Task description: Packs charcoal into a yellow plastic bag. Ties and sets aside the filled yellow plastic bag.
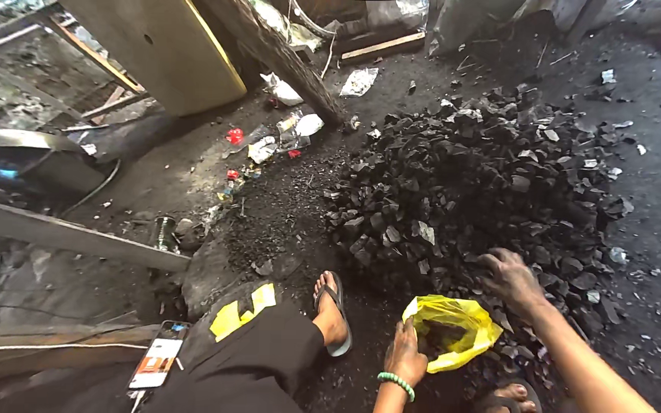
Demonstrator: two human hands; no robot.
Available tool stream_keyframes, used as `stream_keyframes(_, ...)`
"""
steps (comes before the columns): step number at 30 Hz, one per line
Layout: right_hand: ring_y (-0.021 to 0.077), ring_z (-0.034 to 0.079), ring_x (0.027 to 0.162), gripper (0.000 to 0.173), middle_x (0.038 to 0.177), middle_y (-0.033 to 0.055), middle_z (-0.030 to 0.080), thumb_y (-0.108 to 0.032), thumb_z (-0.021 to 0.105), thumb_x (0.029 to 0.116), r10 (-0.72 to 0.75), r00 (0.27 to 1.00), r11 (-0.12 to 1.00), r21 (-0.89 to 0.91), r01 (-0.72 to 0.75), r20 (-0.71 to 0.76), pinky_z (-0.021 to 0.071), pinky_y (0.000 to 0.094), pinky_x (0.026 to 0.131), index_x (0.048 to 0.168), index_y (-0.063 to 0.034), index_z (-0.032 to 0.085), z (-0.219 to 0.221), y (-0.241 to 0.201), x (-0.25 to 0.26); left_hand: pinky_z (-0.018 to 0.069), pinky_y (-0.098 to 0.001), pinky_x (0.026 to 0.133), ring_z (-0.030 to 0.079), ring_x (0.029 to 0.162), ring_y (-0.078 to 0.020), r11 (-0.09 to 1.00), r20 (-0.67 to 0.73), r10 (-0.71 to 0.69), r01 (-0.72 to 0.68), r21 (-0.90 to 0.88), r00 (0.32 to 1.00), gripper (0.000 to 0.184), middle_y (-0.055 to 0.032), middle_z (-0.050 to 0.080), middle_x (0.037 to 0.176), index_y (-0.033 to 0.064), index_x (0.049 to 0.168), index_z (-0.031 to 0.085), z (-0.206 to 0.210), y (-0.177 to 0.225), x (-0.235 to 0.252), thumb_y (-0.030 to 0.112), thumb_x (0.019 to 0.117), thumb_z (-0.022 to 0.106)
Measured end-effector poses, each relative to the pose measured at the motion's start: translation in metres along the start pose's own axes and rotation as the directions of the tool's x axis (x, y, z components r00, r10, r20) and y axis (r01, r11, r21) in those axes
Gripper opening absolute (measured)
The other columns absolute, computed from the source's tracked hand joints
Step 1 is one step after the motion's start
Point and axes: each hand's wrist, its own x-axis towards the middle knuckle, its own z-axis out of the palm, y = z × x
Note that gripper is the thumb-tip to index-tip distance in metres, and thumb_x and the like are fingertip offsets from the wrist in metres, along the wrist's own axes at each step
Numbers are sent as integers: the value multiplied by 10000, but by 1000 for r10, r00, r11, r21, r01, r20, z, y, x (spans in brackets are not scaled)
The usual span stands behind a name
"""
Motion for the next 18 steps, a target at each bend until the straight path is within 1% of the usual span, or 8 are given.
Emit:
stream_keyframes(2, 460, 122, 1561, 875, 1689, 189, 220, -555, 829, 796, 117, 989, 980, -173, -99, 93, 121, 787, 1152, 1543, -259, 483, 7, 19, 14, 470, -549, 1068, 502, 1365, -390, 1000, 41, 12, -12, 8, 999, 781, -199, 320, 1624, 158, 1605, 329, 0, -2, 0, 26, 901, 641)
stream_keyframes(3, 460, -5, 1573, 1006, 1721, 175, 88, -643, 819, 753, 153, 978, 964, -238, -117, 140, 57, 819, 1132, 1597, -314, 381, 13, 25, 15, 475, -560, 1059, 510, 1354, -401, 1000, 72, 9, -11, 23, 997, 752, -200, 304, 1633, 183, 1595, 360, 0, -1, -1, 28, 910, 630)
stream_keyframes(4, 462, -52, 1570, 1064, 1725, 178, 42, -673, 822, 724, 158, 977, 956, -270, -115, 143, 39, 835, 1116, 1612, -335, 341, 21, 27, 12, 472, -567, 1056, 511, 1349, -412, 999, 107, -3, -1, 39, 994, 727, -206, 271, 1646, 193, 1589, 373, -1, 0, -2, 39, 924, 623)
stream_keyframes(7, 454, 15, 1574, 1000, 1707, 182, 166, -646, 818, 730, 119, 989, 950, -298, -88, 86, 28, 838, 1113, 1579, -293, 425, 40, 25, -3, 459, -565, 1072, 505, 1359, -418, 996, 180, -52, 38, 81, 982, 750, -197, 180, 1684, 172, 1626, 282, 0, 6, -3, 50, 950, 583)
stream_keyframes(10, 441, 74, 1574, 932, 1687, 165, 247, -638, 782, 761, 147, 984, 940, -325, -106, 103, 33, 836, 1110, 1551, -250, 474, 42, 14, -14, 445, -550, 1093, 485, 1386, -403, 995, 179, -62, 47, 87, 982, 740, -186, 181, 1688, 121, 1631, 245, 0, 9, -3, 68, 970, 571)
stream_keyframes(12, 464, 108, 1561, 847, 1679, 171, 261, -557, 806, 782, 199, 965, 930, -344, -131, 170, 92, 836, 1101, 1509, -228, 522, 31, 10, -10, 436, -548, 1103, 471, 1401, -397, 996, 171, -61, 49, 70, 983, 721, -187, 192, 1686, 108, 1627, 251, 1, 9, -3, 90, 982, 573)
stream_keyframes(15, 517, 215, 1505, 781, 1671, 192, 242, -386, 849, 802, 302, 924, 910, -358, -207, 233, 272, 818, 1034, 1498, -248, 522, 10, 14, 5, 442, -559, 1093, 482, 1386, -408, 997, 161, -43, 34, 63, 986, 701, -207, 224, 1670, 102, 1617, 283, 2, 8, -3, 99, 983, 582)
stream_keyframes(18, 534, 227, 1493, 841, 1693, 183, 188, -430, 851, 789, 329, 915, 908, -344, -239, 235, 288, 817, 1020, 1531, -293, 479, 11, 22, 4, 439, -560, 1094, 491, 1381, -407, 998, 140, -28, 20, 60, 990, 686, -210, 252, 1661, 96, 1607, 313, 3, 7, -5, 100, 979, 589)
